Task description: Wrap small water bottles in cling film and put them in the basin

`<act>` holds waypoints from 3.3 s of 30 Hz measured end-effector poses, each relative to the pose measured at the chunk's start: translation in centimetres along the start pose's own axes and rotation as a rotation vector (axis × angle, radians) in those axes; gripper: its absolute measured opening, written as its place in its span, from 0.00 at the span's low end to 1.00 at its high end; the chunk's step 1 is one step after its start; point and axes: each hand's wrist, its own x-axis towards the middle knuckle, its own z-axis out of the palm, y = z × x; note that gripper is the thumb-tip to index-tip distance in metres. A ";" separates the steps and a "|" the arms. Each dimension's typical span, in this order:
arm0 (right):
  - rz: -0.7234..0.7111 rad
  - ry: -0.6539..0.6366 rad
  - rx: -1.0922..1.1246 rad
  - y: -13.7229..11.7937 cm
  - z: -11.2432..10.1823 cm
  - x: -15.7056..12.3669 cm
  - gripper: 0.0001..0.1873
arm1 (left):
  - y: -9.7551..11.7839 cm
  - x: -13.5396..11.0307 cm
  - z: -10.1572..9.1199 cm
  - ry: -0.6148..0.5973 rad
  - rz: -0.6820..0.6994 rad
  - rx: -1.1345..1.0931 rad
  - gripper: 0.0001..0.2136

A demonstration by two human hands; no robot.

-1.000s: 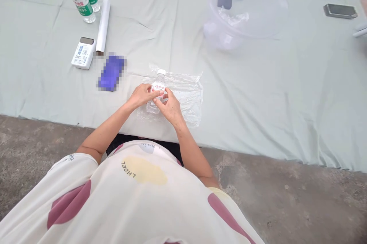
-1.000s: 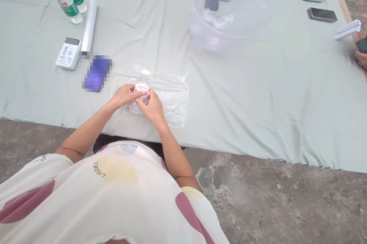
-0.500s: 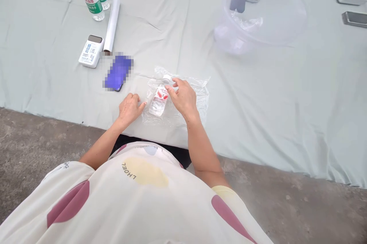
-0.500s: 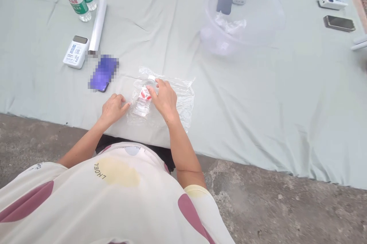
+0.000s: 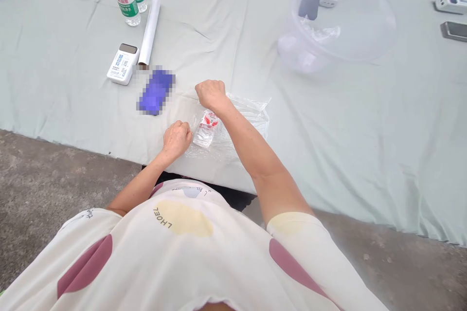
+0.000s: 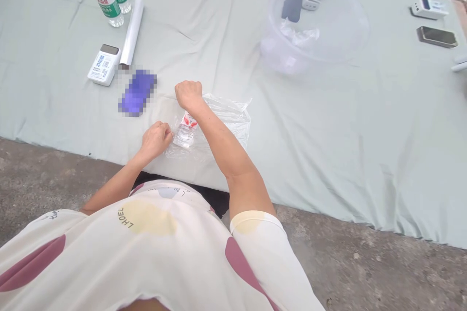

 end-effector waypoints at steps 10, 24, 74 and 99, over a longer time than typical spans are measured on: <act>-0.085 0.081 0.298 6.3 -3.6 -7.7 0.14 | 0.6 -0.7 3.2 0.233 0.239 -0.579 0.03; 0.107 0.127 0.523 13.4 1.7 -13.2 0.19 | 7.1 -2.0 5.2 0.201 0.744 0.102 0.16; 0.721 0.371 0.724 9.2 6.9 -26.7 0.10 | 10.4 -1.4 8.3 0.148 0.627 0.093 0.23; 0.104 0.294 0.993 5.7 3.9 -25.1 0.26 | 7.9 -0.5 6.9 0.064 0.540 -0.419 0.19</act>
